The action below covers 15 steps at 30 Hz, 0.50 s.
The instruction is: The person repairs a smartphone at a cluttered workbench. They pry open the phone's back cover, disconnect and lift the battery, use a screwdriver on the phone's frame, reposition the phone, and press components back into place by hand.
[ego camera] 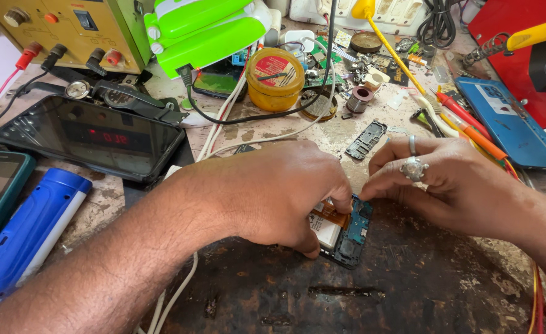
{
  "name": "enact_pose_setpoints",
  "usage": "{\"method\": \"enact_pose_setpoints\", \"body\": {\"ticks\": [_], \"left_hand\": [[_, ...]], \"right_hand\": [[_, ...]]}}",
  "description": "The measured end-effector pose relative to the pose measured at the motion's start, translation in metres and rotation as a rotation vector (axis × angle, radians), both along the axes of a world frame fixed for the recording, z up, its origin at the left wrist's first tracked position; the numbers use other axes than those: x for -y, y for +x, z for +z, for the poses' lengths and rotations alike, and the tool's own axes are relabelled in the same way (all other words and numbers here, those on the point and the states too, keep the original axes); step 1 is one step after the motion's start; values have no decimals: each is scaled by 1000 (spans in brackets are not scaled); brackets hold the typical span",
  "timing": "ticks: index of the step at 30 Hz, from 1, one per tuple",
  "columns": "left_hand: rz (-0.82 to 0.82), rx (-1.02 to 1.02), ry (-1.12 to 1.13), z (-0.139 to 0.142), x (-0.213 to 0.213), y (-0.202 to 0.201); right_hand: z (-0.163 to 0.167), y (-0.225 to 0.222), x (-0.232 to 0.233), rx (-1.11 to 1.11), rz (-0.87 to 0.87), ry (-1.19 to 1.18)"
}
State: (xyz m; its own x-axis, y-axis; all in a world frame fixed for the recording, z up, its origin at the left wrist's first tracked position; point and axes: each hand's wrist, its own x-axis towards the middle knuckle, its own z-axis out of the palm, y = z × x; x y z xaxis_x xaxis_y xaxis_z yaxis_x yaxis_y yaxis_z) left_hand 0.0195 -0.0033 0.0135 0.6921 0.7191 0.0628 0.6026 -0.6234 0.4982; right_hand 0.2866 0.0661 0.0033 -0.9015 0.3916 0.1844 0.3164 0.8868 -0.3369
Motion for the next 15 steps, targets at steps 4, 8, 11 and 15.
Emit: {"method": "enact_pose_setpoints", "body": {"ticks": [4,8,11,15], "left_hand": [[8,6,4,-1,0,-1],[-6,14,24,-2,0,-1],[-16,21,27,-2,0,-2],[-8,26,21,-3,0,-2]], "right_hand": [[1,-3,2,-1,-19,-40],[2,-4,4,18,-66,-13],[3,-5,5,6,-45,-58],[3,-6,5,2,-66,4]]}}
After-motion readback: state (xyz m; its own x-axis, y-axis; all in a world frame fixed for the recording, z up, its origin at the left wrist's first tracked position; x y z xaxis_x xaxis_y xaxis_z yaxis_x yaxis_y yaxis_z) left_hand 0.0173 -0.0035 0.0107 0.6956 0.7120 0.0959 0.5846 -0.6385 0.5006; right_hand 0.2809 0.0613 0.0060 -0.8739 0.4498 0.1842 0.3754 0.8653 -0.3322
